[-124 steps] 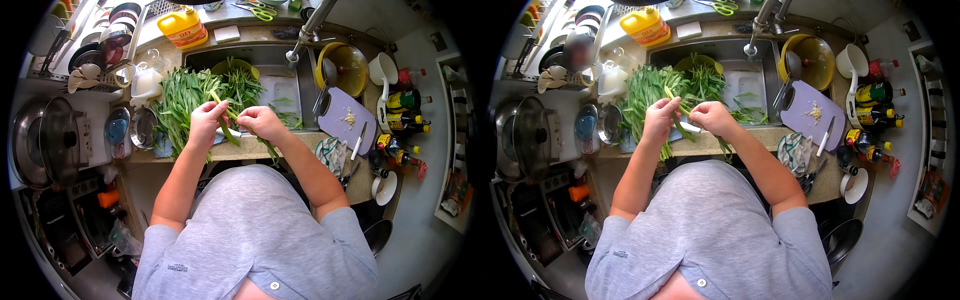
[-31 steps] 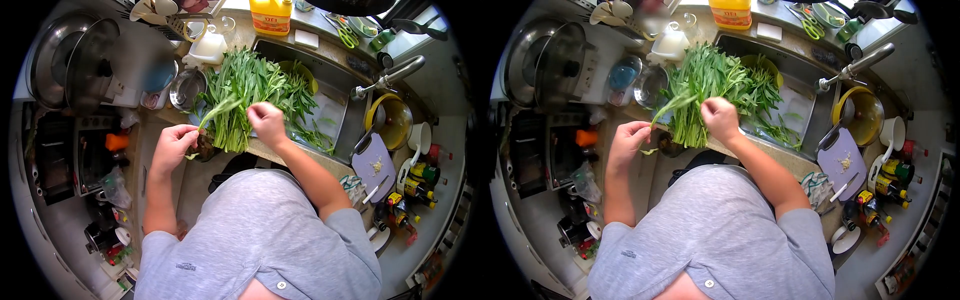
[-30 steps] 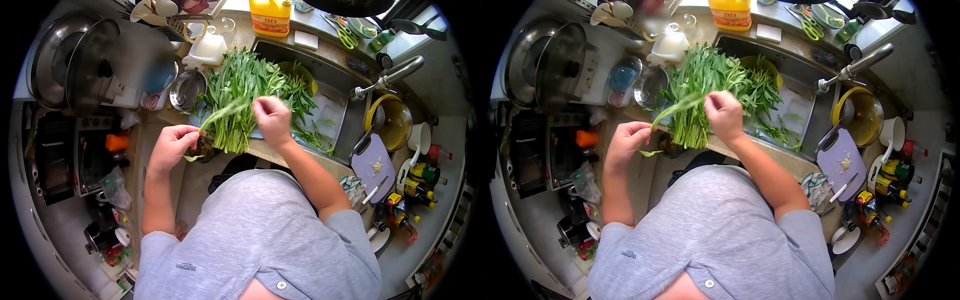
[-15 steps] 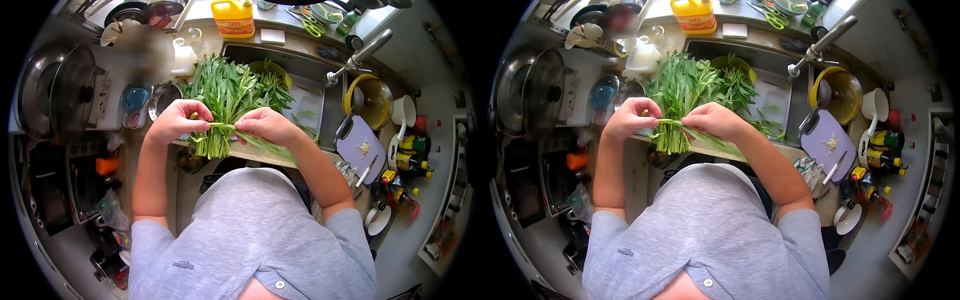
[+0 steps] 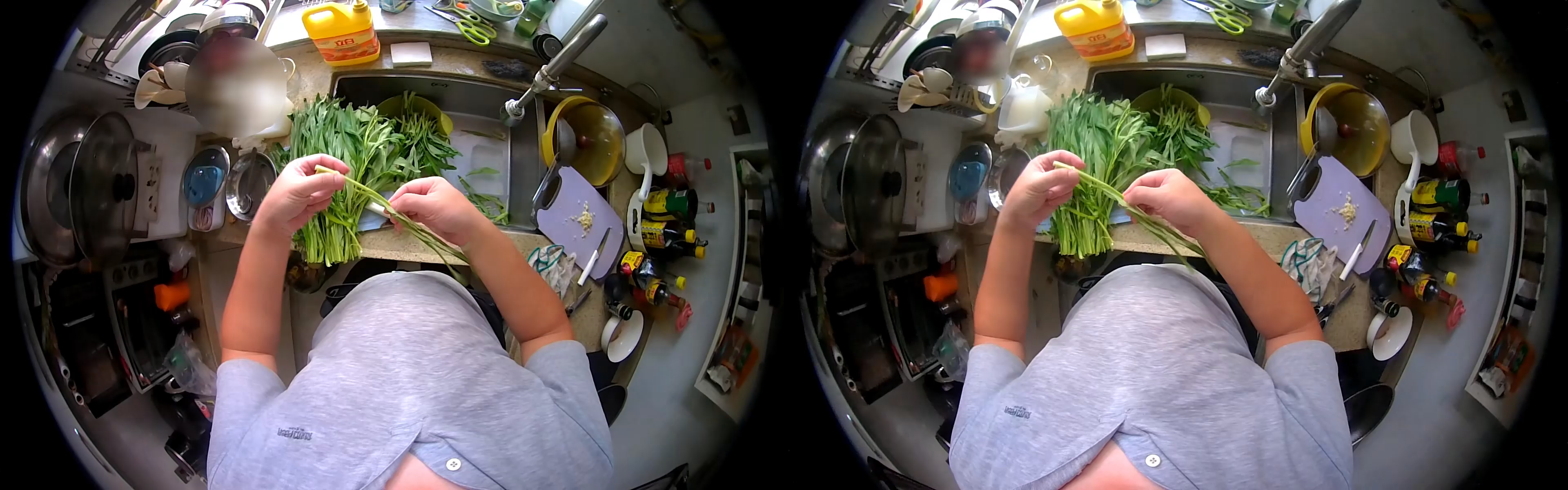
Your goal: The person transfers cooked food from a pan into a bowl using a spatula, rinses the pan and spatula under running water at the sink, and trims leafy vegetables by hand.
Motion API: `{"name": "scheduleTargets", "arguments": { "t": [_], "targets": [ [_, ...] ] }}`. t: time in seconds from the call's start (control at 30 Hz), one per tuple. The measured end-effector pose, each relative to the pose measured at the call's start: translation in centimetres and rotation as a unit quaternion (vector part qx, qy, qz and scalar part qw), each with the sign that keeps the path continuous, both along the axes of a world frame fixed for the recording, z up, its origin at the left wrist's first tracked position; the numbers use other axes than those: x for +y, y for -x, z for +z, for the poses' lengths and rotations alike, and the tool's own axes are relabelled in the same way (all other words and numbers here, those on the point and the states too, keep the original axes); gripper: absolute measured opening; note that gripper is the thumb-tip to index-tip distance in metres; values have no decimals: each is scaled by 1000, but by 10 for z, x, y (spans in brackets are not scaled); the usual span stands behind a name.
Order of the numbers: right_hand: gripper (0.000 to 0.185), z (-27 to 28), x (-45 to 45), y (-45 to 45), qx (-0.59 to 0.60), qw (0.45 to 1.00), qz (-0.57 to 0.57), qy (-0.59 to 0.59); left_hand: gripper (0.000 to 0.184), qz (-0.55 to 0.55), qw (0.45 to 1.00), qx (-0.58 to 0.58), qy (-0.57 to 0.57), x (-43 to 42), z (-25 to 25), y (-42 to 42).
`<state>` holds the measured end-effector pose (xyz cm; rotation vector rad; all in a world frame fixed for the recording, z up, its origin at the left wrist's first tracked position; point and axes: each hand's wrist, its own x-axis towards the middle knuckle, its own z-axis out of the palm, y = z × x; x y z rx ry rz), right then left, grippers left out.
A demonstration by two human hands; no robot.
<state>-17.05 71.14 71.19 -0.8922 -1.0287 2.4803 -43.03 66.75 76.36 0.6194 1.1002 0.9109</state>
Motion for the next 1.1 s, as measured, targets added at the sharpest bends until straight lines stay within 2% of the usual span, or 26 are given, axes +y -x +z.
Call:
{"name": "scheduleTargets", "arguments": {
  "t": [0.03,0.1,0.13,0.27,0.37,0.47,0.53,0.57,0.67,0.7,0.77,0.93,1.0,1.03,1.1],
  "targets": [
    [9,-2,-1,-1,-1,1000,-23,-21,20,-1,1000,1,0,-2,-3,-6],
    [10,4,-7,-1,-34,996,-52,-61,15,122,990,-60,20,-9,-7,-26],
    [10,6,-9,-1,-68,989,-79,-102,17,145,987,-64,13,-12,-13,-31],
    [10,-4,-12,0,-74,985,-101,-116,22,176,984,-6,12,-13,-17,-46],
    [9,-11,-11,0,-98,983,-87,-128,20,162,987,-19,3,-15,-24,-44],
    [9,-16,-9,1,-117,978,-126,-122,18,167,986,0,10,-16,-22,-47],
    [12,-24,-5,0,-86,975,-196,-55,17,180,984,1,13,-14,-18,-51],
    [12,-26,-5,-1,-86,975,-196,-55,17,194,981,1,16,-14,-16,-51],
    [14,-11,-6,2,17,987,-150,63,18,135,990,-34,23,-15,-18,-52],
    [14,-4,-7,3,17,986,-151,64,18,134,990,-34,24,-16,-19,-53],
    [14,6,-5,4,56,989,-81,108,19,115,993,-18,16,-16,-23,-57],
    [13,9,-4,6,-44,997,-63,23,19,128,991,-37,-2,-16,-22,-58],
    [13,-1,-5,8,-83,988,-128,6,19,154,986,46,-37,-19,-26,-65],
    [13,-8,-3,8,-83,988,-127,6,19,155,986,46,-37,-21,-28,-66],
    [11,-14,1,6,-67,971,-224,51,18,225,972,21,-63,-23,-29,-69]
  ]
}}
